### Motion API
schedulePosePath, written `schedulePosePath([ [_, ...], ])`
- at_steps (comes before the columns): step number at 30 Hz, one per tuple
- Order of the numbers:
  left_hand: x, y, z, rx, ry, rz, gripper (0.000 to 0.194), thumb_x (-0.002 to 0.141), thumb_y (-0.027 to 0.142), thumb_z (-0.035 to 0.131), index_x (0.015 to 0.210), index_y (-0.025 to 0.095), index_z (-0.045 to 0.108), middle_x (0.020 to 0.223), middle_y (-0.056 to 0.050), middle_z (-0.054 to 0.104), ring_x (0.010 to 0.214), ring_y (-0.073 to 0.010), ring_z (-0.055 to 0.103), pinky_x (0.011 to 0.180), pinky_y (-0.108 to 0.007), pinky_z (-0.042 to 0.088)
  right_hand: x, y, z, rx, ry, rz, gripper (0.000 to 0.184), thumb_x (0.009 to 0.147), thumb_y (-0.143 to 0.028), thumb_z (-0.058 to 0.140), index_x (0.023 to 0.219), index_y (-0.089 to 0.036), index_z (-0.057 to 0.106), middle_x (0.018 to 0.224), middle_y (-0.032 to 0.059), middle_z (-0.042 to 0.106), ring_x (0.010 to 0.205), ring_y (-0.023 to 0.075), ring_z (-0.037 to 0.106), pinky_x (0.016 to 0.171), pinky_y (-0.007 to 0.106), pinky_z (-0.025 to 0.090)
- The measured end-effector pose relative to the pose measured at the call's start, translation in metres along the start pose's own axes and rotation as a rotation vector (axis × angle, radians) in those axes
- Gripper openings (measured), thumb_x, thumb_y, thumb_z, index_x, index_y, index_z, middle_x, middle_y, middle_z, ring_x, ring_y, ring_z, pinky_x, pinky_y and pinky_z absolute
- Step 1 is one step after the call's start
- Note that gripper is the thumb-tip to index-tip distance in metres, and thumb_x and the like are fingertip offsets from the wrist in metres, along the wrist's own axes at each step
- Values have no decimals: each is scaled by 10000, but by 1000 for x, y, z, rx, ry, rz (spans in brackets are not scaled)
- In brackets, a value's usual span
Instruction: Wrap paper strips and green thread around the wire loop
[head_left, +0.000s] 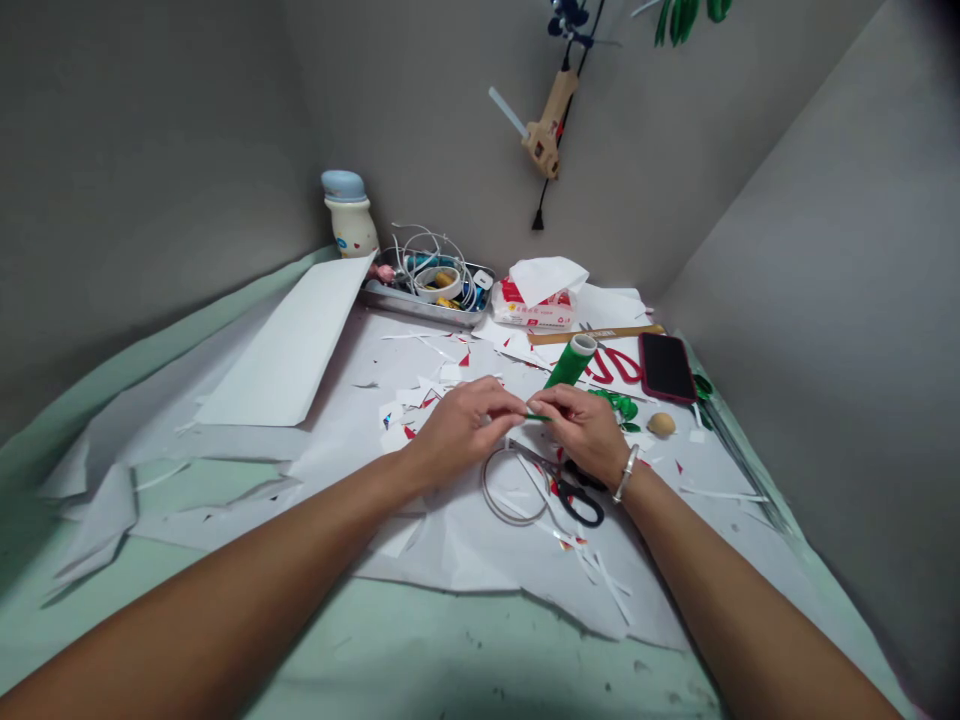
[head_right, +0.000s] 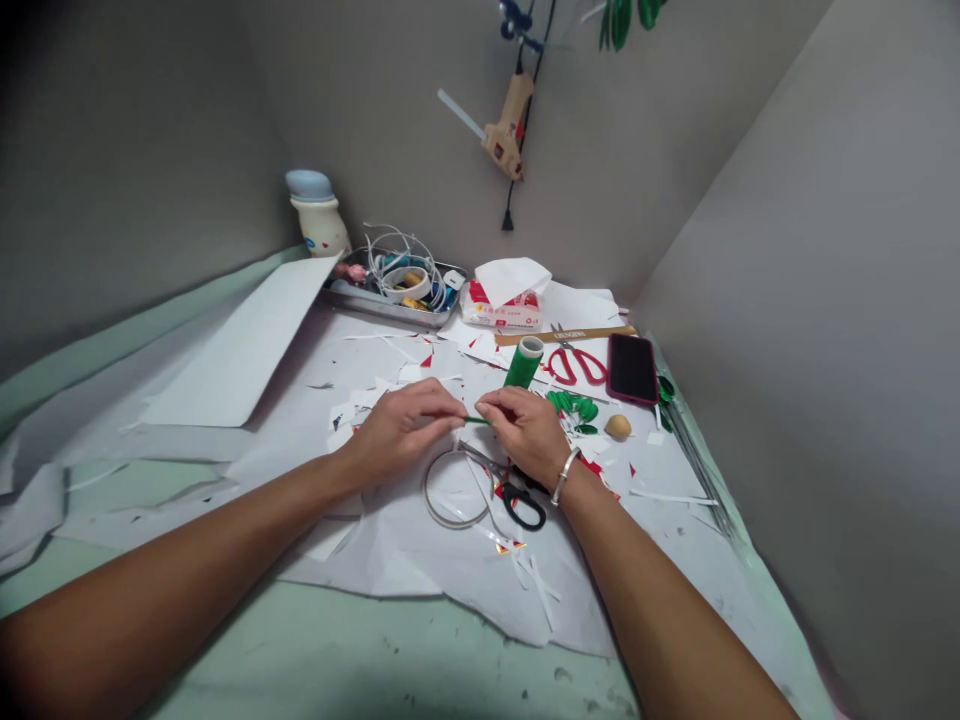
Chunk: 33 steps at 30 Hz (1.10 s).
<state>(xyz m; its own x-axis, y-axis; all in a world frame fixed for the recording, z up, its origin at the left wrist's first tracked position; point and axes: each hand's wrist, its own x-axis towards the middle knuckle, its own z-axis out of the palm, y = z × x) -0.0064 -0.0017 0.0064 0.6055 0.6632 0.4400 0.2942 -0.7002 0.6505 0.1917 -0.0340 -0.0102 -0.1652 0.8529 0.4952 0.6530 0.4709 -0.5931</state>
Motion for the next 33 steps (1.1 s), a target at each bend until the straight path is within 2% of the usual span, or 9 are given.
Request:
schedulePosePath([
  [5, 2, -8, -1, 63, 154, -190, 138, 851, 214, 543, 849, 188, 678, 885, -41, 644, 845, -177, 593, 758, -306, 462, -4, -15, 4, -28, -165, -162, 126, 875, -200, 564, 845, -205, 687, 753, 25, 678, 725, 155, 586, 703, 287, 456],
  [9, -2, -8, 3, 244, -43, -87, 182, 849, 165, 527, 876, 206, 703, 830, -35, 633, 817, -186, 572, 797, -349, 430, -2, -21, -1, -64, -2, -156, 137, 890, -221, 555, 834, -201, 679, 713, 26, 638, 680, 154, 550, 674, 291, 441],
  [13, -2, -2, 4, 147, -144, 44, 170, 853, 171, 545, 893, 211, 705, 828, -24, 624, 816, -162, 575, 810, -327, 429, 0, -7, -3, -26, 81, -33, 148, 894, -241, 555, 835, -189, 681, 728, 26, 640, 663, 148, 557, 627, 277, 435],
  [17, 0, -2, 1, -35, 7, -41, 150, 872, 211, 539, 904, 195, 684, 873, -25, 628, 848, -151, 585, 797, -293, 450, -1, 1, 2, -24, -63, -39, 142, 884, -206, 557, 845, -190, 693, 787, 31, 680, 729, 153, 601, 683, 275, 455],
  [20, 1, -6, 0, 22, 130, -141, 139, 869, 220, 535, 866, 184, 669, 885, -32, 636, 856, -166, 585, 784, -303, 451, -3, -8, 5, -46, -190, -153, 126, 874, -191, 566, 855, -198, 691, 777, 26, 685, 739, 156, 592, 710, 282, 460],
  [23, 0, -9, 1, 175, 115, -152, 148, 865, 199, 527, 860, 182, 674, 878, -43, 635, 848, -183, 579, 776, -322, 437, -4, -19, 3, -75, -136, -229, 123, 880, -201, 560, 856, -199, 680, 736, 24, 662, 707, 155, 557, 706, 291, 451],
  [26, -2, -7, 3, 296, -9, -35, 173, 867, 179, 520, 864, 201, 691, 828, -36, 625, 826, -187, 573, 798, -342, 414, -3, -20, -3, -87, -5, -189, 134, 889, -216, 551, 842, -205, 676, 716, 23, 641, 687, 155, 544, 688, 296, 440],
  [29, -3, -2, 4, 203, -100, 70, 163, 865, 187, 541, 883, 218, 700, 835, -27, 632, 822, -172, 574, 799, -325, 420, -1, -9, -5, -35, 58, -76, 148, 892, -238, 548, 829, -205, 678, 735, 25, 650, 681, 153, 564, 653, 287, 443],
  [33, 0, 0, 1, -35, 8, -10, 136, 868, 223, 554, 885, 199, 687, 859, -24, 638, 826, -150, 590, 767, -278, 452, -1, 0, 1, 19, -25, -1, 146, 885, -235, 553, 846, -196, 689, 777, 26, 681, 707, 151, 602, 659, 274, 461],
])
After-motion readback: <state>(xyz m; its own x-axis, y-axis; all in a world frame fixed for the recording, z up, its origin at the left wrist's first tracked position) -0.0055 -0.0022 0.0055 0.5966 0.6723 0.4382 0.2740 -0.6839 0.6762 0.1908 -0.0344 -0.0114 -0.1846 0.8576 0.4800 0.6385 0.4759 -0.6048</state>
